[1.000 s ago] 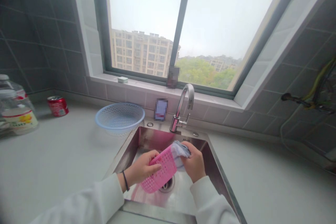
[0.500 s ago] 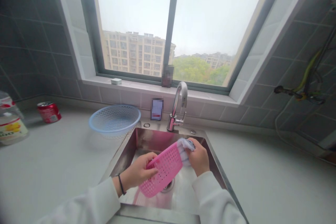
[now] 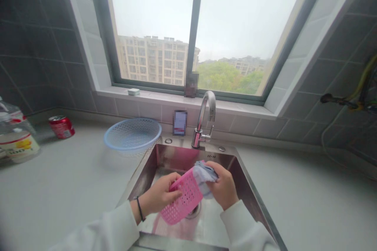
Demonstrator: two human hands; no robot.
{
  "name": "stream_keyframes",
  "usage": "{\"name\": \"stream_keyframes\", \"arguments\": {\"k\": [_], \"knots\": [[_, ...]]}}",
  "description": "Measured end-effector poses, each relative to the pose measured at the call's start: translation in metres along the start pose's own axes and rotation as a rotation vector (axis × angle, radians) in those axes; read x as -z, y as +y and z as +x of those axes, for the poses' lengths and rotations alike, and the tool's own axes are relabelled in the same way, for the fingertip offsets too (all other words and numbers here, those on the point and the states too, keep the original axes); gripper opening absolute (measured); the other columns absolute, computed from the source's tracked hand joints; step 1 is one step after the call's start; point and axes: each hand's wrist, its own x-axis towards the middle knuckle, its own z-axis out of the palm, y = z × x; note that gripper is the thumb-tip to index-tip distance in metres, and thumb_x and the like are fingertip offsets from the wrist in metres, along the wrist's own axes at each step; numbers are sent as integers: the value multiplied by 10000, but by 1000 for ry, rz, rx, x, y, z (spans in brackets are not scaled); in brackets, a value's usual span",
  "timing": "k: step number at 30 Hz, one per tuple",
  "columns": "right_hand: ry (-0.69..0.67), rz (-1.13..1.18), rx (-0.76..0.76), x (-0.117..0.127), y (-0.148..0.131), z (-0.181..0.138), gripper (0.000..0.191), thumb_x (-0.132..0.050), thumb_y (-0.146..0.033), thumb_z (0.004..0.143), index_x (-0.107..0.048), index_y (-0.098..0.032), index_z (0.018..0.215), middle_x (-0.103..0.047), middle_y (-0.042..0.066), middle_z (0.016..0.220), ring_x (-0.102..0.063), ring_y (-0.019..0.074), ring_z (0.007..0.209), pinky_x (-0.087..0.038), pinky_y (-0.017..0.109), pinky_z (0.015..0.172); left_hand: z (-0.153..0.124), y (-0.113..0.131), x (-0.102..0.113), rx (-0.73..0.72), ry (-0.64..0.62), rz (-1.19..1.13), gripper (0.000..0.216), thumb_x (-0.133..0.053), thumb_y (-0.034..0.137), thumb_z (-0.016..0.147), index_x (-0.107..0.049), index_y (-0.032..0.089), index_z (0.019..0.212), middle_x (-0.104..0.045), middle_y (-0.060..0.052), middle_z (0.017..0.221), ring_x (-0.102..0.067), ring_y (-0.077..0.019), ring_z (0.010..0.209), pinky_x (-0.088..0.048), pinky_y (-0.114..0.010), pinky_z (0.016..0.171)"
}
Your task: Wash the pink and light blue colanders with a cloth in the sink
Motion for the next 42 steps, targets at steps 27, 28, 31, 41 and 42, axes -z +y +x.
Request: {"name": "stream_keyframes", "arguments": {"k": [27,28,31,41,42], "knots": [[-119,113,48,-16,-15,-7,237,-683,-308,748,-740,-192,946,-770,72,897,-716,228,788,-553,304,720,0,-6,0,-8,20,54,124,-604,220,787,-598,154,892,-628,-14,808,-540,-165,732,-390,-254,643],[-159,124,93,-20,-19,-10,228,-697,-300,746,-743,-194,943,-771,72,900,-717,225,792,-554,305,734,1,-6,0,-23,17,53,111,-601,227,797,-598,155,881,-630,-16,805,-541,-166,733,-390,-255,645],[-162,146,95,-23,-21,-10,229,-681,-283,753,-742,-192,955,-772,74,917,-719,227,815,-556,311,753,1,-5,1,-36,15,35,113,-596,242,811,-597,156,884,-634,-21,818,-548,-167,739,-401,-260,660],[100,-31,-192,3,21,7,317,-610,-424,779,-716,-190,965,-758,65,902,-699,255,798,-543,348,736,-2,3,4,-2,-2,80,154,-603,241,779,-597,155,907,-628,-36,872,-564,-195,802,-425,-278,701],[95,-19,-186,2,18,6,312,-616,-413,771,-716,-191,965,-758,64,899,-699,253,794,-544,343,726,-2,3,4,2,3,92,154,-600,237,778,-598,155,909,-628,-35,872,-565,-195,804,-427,-282,709]]}}
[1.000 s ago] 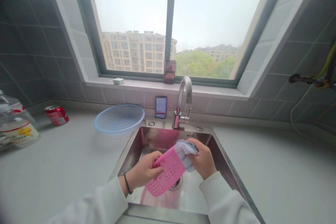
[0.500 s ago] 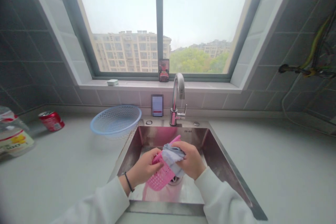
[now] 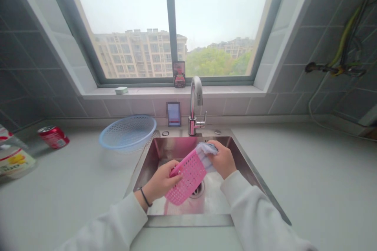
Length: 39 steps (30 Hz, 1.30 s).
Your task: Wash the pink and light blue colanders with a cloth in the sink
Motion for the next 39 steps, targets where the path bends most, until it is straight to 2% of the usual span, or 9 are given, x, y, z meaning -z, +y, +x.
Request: {"name": "stream_keyframes", "arguments": {"k": [5,8,10,14,18,25,27,34,39], "knots": [[-160,132,109,-14,-25,-17,271,-644,-294,730,-735,-196,966,-771,73,948,-713,250,848,-562,338,772,2,-1,-1,7,10,18,182,-595,232,787,-608,160,954,-658,-37,909,-589,-202,843,-436,-299,769],[-232,159,134,-17,-31,-21,273,-647,-262,722,-742,-198,969,-774,77,974,-718,256,881,-563,348,804,2,-2,-1,9,1,27,160,-598,236,790,-604,161,931,-663,-40,907,-592,-205,841,-437,-303,770],[-212,168,121,-13,-28,-17,275,-647,-296,735,-737,-196,975,-772,77,969,-716,256,873,-566,347,794,2,-2,-1,-5,-1,21,154,-595,229,786,-602,163,925,-654,-34,893,-583,-200,831,-434,-293,749],[-82,98,34,0,-12,-4,307,-656,-422,774,-716,-186,960,-762,75,906,-704,256,802,-565,351,743,0,-1,0,-11,-3,-8,146,-593,211,777,-597,161,914,-625,-16,853,-558,-180,790,-416,-266,697],[-44,58,1,2,-9,-3,298,-654,-410,769,-713,-185,956,-760,72,889,-701,255,790,-559,353,730,-1,0,-1,7,1,-6,136,-593,203,774,-598,154,901,-625,-19,858,-561,-178,786,-411,-264,695],[-280,125,226,-19,-27,-23,255,-678,-262,726,-740,-198,965,-772,76,936,-721,243,836,-567,333,770,2,-2,-3,-12,23,-18,142,-596,244,812,-613,154,921,-663,-30,874,-591,-192,814,-425,-279,736],[-254,113,209,-17,-23,-18,254,-672,-287,742,-740,-201,971,-771,80,954,-718,251,851,-568,347,782,3,-3,-2,-10,21,-29,137,-593,220,797,-611,156,917,-656,-26,871,-586,-188,809,-425,-274,726],[-41,-4,12,2,14,7,329,-621,-435,798,-712,-184,990,-759,95,932,-705,286,824,-565,405,768,0,-4,-1,6,-3,-43,117,-605,179,758,-586,160,872,-601,-4,815,-539,-165,757,-396,-251,661],[-47,-12,-36,-5,28,8,331,-620,-450,794,-702,-200,995,-757,70,930,-704,267,839,-555,379,782,0,-3,-1,27,-3,-19,128,-603,163,750,-584,160,877,-616,-13,841,-547,-174,780,-407,-262,684]]}}
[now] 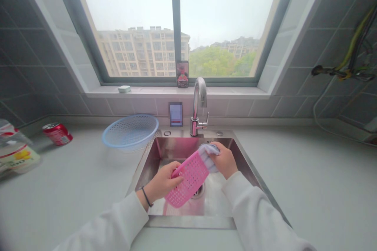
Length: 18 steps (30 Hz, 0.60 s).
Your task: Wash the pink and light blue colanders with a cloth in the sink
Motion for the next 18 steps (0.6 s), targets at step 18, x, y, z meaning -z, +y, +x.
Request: {"name": "stream_keyframes", "arguments": {"k": [18], "knots": [[-182,196,150,-6,-52,-26,262,-665,-332,748,-728,-198,965,-771,64,930,-713,240,823,-557,321,742,-1,-2,2,-4,-11,21,174,-591,209,765,-619,157,928,-661,-36,898,-585,-198,823,-436,-280,722]]}}
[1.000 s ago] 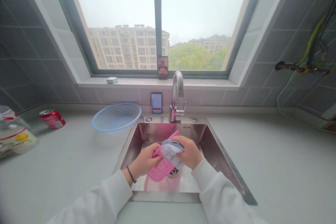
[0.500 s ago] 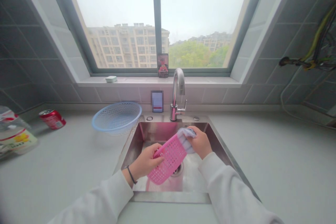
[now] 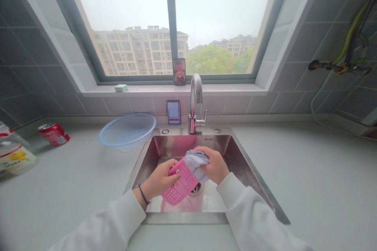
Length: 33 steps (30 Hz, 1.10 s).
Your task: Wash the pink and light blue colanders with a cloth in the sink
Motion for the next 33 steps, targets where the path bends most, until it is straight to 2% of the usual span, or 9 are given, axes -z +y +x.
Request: {"name": "stream_keyframes", "arguments": {"k": [3,7,11,20,28,33], "knots": [[-61,53,20,-1,-4,-2,241,-674,-336,761,-729,-196,949,-769,60,930,-714,237,833,-553,314,749,0,-1,-1,2,-15,4,170,-590,207,767,-620,155,927,-656,-35,894,-585,-194,814,-437,-274,702],[60,12,-46,7,9,4,308,-685,-406,761,-716,-179,968,-761,77,941,-704,258,860,-552,342,770,0,-6,-2,6,-16,-41,196,-589,194,775,-618,150,964,-648,-31,896,-577,-181,788,-434,-264,672],[142,-48,-129,13,20,8,363,-683,-474,764,-698,-168,959,-747,74,891,-691,252,802,-547,349,750,1,-11,-3,1,-14,-49,194,-599,198,782,-617,146,968,-639,-31,886,-570,-174,777,-428,-257,660],[96,-36,-95,13,23,6,372,-686,-461,746,-699,-173,981,-741,74,920,-679,254,823,-529,343,757,0,-6,0,-4,-16,-41,152,-610,203,770,-603,146,911,-623,-24,855,-560,-176,777,-413,-255,667],[246,-111,-225,19,47,12,379,-646,-502,754,-702,-182,951,-740,70,910,-675,268,837,-522,376,787,-3,5,1,17,-9,-29,153,-603,221,776,-601,145,908,-637,-44,885,-572,-200,813,-419,-279,701],[204,-71,-149,15,27,7,349,-688,-454,739,-705,-184,958,-749,66,889,-687,251,791,-541,338,726,-2,4,0,26,5,-14,160,-587,210,773,-607,145,917,-645,-40,879,-575,-197,799,-416,-285,701]]}}
